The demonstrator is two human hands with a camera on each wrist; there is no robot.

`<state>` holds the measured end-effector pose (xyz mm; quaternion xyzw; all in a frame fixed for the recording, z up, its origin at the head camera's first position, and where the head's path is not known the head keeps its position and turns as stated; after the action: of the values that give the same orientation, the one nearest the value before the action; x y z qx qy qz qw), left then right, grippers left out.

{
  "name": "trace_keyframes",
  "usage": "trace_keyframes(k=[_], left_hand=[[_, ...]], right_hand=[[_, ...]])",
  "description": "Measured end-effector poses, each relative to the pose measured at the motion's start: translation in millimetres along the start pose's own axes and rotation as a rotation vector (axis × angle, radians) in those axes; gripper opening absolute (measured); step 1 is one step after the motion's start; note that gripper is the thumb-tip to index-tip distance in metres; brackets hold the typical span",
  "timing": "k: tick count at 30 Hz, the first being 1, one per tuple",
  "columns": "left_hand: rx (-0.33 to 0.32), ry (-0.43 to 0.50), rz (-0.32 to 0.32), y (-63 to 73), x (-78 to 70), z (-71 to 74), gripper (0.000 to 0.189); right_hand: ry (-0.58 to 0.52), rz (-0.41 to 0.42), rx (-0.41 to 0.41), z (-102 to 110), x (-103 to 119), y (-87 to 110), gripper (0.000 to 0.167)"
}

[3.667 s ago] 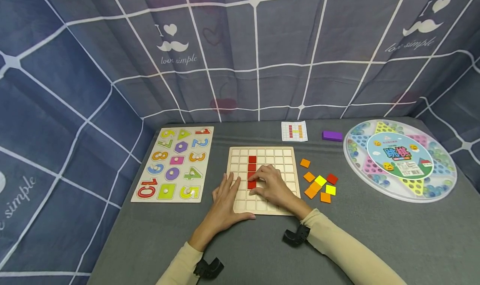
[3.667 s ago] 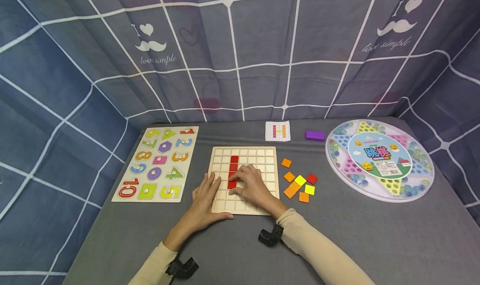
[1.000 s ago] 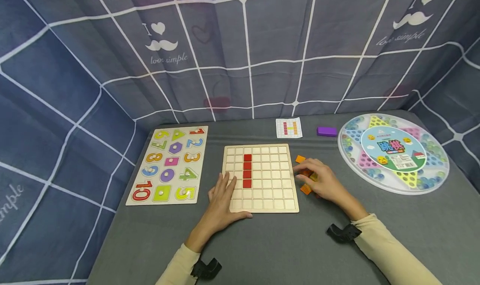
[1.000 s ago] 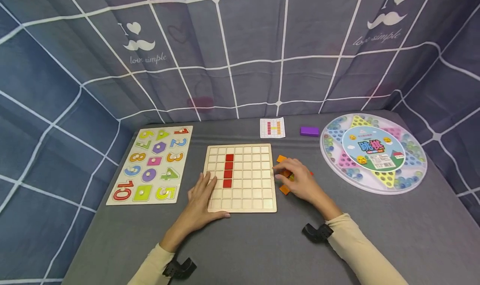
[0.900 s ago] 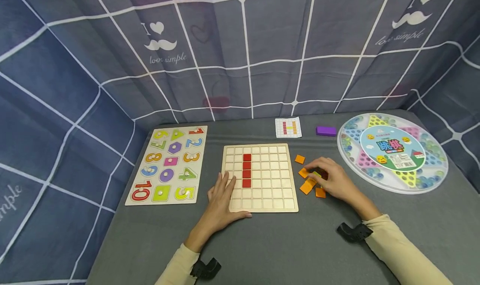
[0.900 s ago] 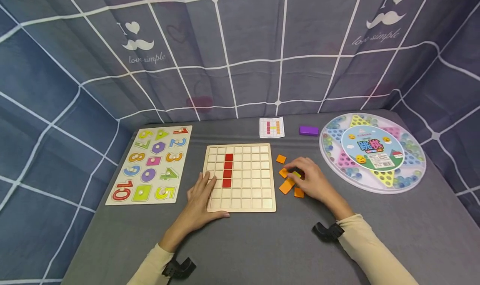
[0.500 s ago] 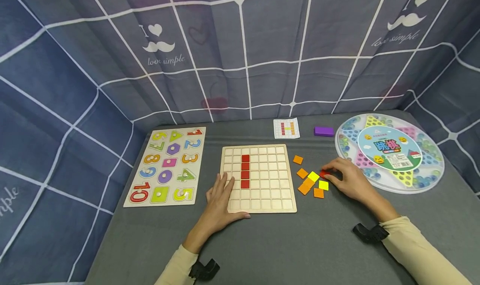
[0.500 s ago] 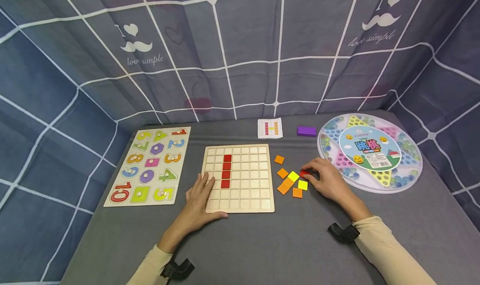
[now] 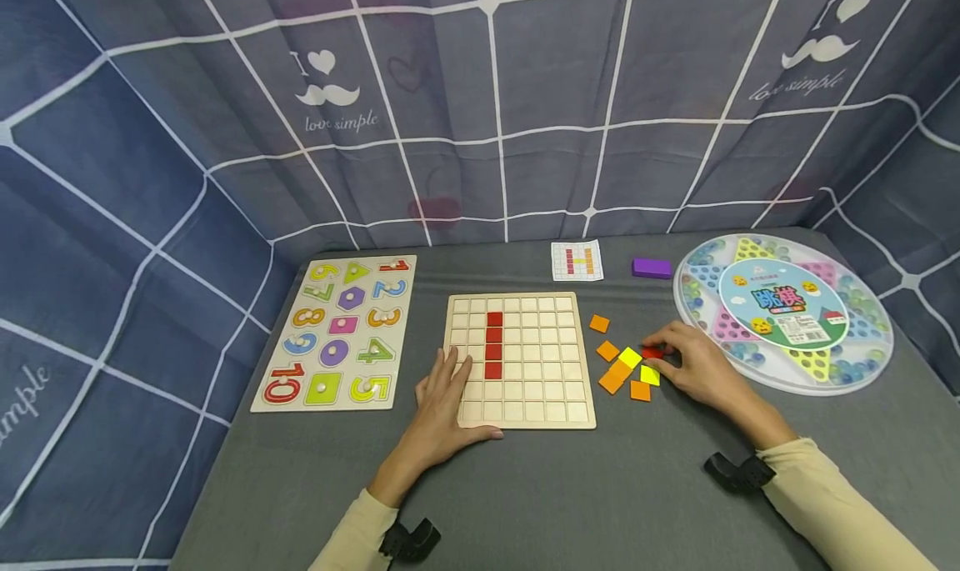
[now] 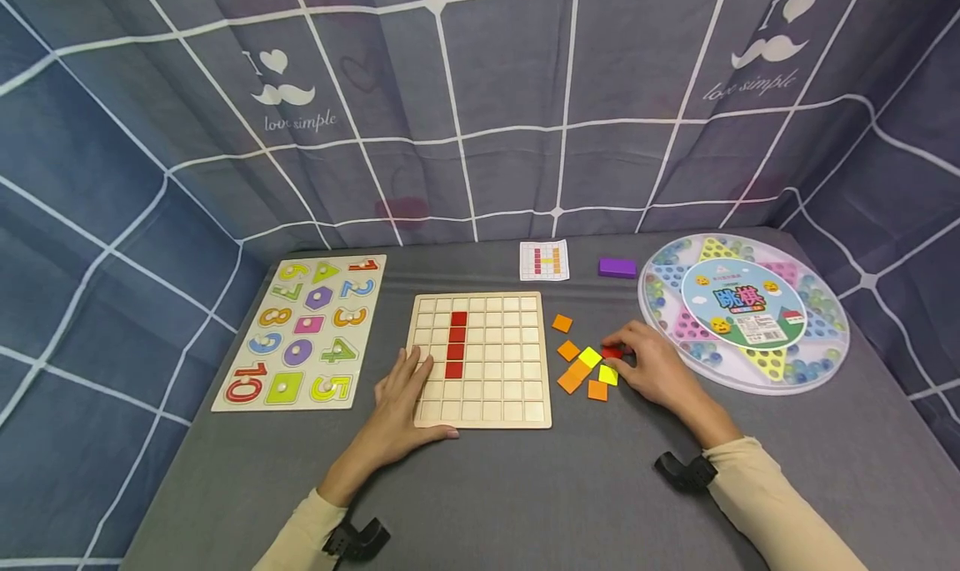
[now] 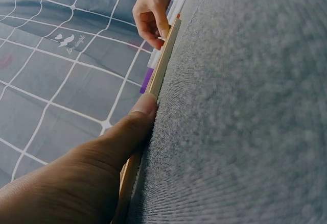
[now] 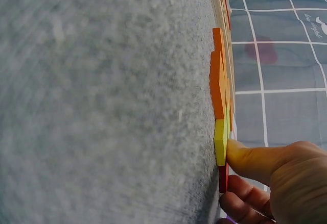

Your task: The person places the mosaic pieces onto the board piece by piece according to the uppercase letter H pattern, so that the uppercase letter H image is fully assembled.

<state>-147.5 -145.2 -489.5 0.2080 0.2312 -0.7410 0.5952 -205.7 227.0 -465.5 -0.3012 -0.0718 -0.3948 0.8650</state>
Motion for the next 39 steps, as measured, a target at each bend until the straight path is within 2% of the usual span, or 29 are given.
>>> trace_keyframes(k=[7,12,19,39], left_hand=[[0.0,-0.008,-0.002,-1.1,0.4,-0.9,0.115],[0.005,-0.007,0.004,-1.4,0.5,-1.3,0.115],[0.011,-0.004,0.015,0.5,0.5,-1.4,0.115],[0.001,-0.012,0.003,1.3,0.7,-0.6,0.113]], right_hand=[[-0.007,0.018,0.001,-0.6,0.7,-0.2,0.028],[-0.034,-0.001,-0.001,-1.4,-1.2,0.2,0.031],[-0.033,-0.016,0.013,-4.1,-2.5,2.4,0.025],[-0.053,0.025,-0.032,-1.8,-2.0,2.0,0.03]])
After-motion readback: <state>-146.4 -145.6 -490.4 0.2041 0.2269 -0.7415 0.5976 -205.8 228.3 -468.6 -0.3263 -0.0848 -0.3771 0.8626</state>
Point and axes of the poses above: each hand's wrist, its own y-axis away from the middle knuckle, its own z-axis out of the back of the hand, x = y × z, the point moved 5 cm from there along -y, towards the middle knuckle, and after that the axes turned 11 degrees about z, right-handed, at the moved point
